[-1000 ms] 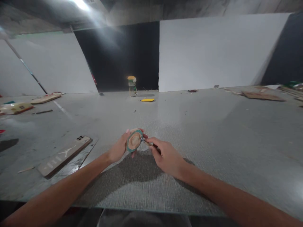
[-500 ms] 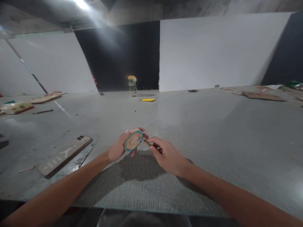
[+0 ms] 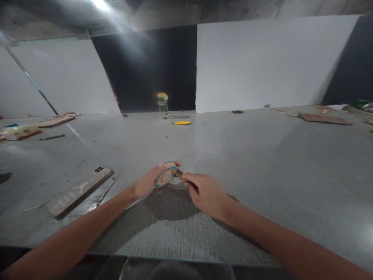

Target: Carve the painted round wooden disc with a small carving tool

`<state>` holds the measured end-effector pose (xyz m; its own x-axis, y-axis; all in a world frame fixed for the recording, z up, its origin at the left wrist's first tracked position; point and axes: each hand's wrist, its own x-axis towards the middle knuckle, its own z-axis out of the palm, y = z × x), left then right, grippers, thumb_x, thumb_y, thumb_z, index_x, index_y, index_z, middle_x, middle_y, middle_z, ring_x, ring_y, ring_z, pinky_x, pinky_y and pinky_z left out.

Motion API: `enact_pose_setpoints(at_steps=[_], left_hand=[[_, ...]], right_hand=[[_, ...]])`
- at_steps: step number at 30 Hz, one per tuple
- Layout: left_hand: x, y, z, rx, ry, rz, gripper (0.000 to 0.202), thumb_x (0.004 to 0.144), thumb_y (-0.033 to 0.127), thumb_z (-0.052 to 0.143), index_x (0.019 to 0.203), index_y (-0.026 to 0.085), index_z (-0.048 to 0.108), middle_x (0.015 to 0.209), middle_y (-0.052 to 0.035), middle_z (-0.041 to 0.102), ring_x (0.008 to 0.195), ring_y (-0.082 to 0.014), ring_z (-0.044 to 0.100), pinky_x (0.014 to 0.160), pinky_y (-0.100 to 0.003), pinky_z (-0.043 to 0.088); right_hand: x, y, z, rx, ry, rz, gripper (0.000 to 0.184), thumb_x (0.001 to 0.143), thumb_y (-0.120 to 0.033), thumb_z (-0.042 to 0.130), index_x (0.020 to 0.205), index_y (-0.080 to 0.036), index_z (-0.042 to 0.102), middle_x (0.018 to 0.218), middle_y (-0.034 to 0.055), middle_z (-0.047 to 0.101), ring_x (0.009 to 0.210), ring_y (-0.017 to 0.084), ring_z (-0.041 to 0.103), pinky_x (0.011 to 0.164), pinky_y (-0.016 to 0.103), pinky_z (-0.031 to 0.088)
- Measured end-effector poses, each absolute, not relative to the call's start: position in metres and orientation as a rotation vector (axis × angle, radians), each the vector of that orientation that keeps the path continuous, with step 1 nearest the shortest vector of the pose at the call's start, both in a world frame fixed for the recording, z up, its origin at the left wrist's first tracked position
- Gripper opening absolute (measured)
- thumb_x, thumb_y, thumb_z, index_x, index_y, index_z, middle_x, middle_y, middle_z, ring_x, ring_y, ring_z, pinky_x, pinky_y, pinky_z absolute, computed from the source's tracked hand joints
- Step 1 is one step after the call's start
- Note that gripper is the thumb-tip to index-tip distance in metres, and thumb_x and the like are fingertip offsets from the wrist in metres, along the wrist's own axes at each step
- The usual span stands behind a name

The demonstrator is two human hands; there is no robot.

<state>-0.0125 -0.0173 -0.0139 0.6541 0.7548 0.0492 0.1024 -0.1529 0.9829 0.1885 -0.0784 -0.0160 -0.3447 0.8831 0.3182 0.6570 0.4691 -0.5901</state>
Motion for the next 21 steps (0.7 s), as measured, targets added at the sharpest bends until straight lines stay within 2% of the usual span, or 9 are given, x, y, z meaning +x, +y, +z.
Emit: enact_pose_setpoints(at_steps=[5,8,12,21], left_hand=[[-0.006,-0.011,-0.020,1.533,0.735,0.737,0.067,0.087,0.065,0.028,0.117,0.013,0.058,0.095,-0.0103,0.061,0.052,-0.0084,0.043,0.038,-0.019,0.039],[-0.003,-0.009,-0.021,1.453,0.723,0.795,0.066,0.086,0.064,0.032,0.115,0.010,0.058,0.088,-0.0089,0.059,0.053,-0.0088,0.044,0.038,-0.018,0.038],[-0.004,-0.008,-0.021,1.413,0.703,0.835,0.064,0.086,0.063,0.035,0.112,0.011,0.059,0.080,-0.0059,0.055,0.055,-0.0099,0.045,0.038,-0.018,0.038],[-0.005,-0.008,-0.021,1.428,0.659,0.824,0.064,0.088,0.063,0.030,0.113,0.012,0.059,0.075,-0.0036,0.054,0.050,-0.0088,0.042,0.039,-0.020,0.037]], right_hand=[[0.189,-0.073,-0.020,-1.254,-2.122,0.443,0.036,0.090,-0.015,0.043,0.119,-0.021,0.065,0.111,0.0068,0.071,0.094,0.021,0.067,0.081,0.032,0.050],[0.189,-0.070,-0.018,-1.262,-2.102,0.399,0.035,0.090,-0.017,0.045,0.119,-0.020,0.065,0.113,0.0087,0.071,0.093,0.021,0.067,0.080,0.033,0.050],[0.191,-0.071,-0.013,-1.284,-2.085,0.371,0.035,0.091,-0.021,0.046,0.121,-0.019,0.064,0.108,0.0098,0.072,0.081,0.019,0.067,0.071,0.030,0.050],[0.194,-0.072,-0.009,-1.291,-2.101,0.356,0.035,0.092,-0.023,0.045,0.120,-0.020,0.066,0.103,0.0092,0.074,0.073,0.018,0.067,0.066,0.029,0.050]])
